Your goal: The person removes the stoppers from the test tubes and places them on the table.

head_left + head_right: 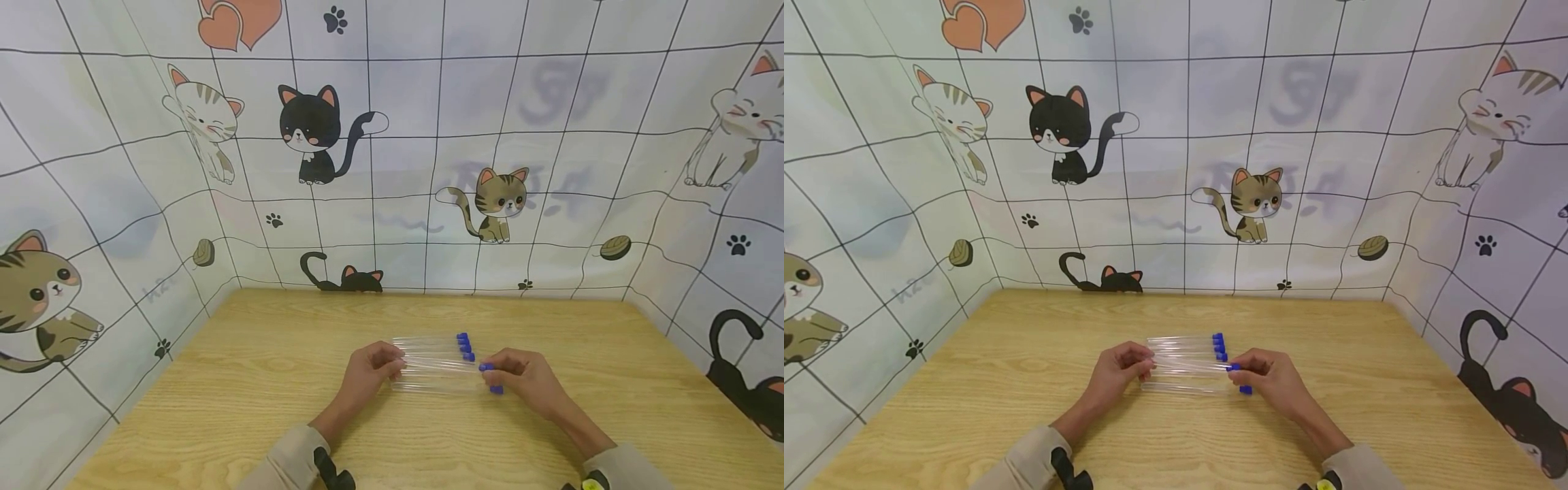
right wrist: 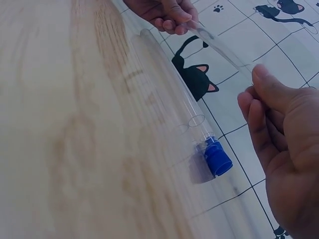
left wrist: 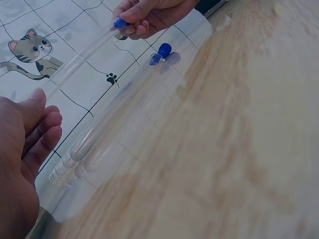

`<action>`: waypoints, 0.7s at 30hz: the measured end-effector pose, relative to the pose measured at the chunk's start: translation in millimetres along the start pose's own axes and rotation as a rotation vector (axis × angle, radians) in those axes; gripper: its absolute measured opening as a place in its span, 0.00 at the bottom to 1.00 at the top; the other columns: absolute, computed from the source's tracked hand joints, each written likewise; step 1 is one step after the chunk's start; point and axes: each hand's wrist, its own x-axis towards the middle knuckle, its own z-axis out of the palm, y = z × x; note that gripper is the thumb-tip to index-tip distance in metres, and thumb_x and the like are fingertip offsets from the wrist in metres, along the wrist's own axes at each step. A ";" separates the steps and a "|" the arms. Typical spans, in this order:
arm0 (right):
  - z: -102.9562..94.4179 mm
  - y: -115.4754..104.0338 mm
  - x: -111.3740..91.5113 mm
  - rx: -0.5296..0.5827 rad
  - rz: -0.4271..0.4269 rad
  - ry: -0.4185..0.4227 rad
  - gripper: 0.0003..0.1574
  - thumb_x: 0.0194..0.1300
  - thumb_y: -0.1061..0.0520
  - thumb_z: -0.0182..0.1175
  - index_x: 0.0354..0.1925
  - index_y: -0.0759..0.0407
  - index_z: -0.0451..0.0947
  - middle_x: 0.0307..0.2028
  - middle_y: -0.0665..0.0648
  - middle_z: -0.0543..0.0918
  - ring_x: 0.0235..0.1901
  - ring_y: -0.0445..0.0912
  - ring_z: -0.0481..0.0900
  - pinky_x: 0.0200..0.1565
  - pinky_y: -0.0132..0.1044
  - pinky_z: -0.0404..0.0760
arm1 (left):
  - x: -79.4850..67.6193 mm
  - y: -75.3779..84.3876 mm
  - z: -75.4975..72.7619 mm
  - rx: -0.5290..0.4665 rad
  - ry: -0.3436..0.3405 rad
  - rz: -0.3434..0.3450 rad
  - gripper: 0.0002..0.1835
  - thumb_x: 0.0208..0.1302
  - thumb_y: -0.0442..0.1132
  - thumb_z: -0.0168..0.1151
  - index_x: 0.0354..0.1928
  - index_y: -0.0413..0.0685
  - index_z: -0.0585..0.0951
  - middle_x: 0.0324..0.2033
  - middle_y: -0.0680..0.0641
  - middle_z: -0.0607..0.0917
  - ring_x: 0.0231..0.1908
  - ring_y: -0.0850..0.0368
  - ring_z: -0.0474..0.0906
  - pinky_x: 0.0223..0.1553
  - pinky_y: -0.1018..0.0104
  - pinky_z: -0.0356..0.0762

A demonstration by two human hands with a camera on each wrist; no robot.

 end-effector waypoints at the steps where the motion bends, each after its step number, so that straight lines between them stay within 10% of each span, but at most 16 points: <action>1: 0.3 -0.2 0.1 0.000 0.006 0.014 0.14 0.60 0.53 0.67 0.42 0.59 0.82 0.35 0.61 0.85 0.34 0.52 0.84 0.38 0.43 0.82 | -0.1 0.1 0.2 0.000 -0.002 -0.003 0.10 0.62 0.28 0.63 0.43 0.28 0.79 0.32 0.31 0.83 0.31 0.32 0.77 0.33 0.55 0.80; 21: 3.7 -3.6 -0.7 -0.074 -0.013 0.133 0.13 0.58 0.50 0.68 0.41 0.53 0.83 0.34 0.51 0.87 0.34 0.51 0.84 0.37 0.41 0.82 | 5.4 -33.0 0.0 -0.032 -0.016 0.069 0.14 0.61 0.36 0.66 0.43 0.32 0.80 0.29 0.38 0.84 0.25 0.56 0.78 0.28 0.64 0.79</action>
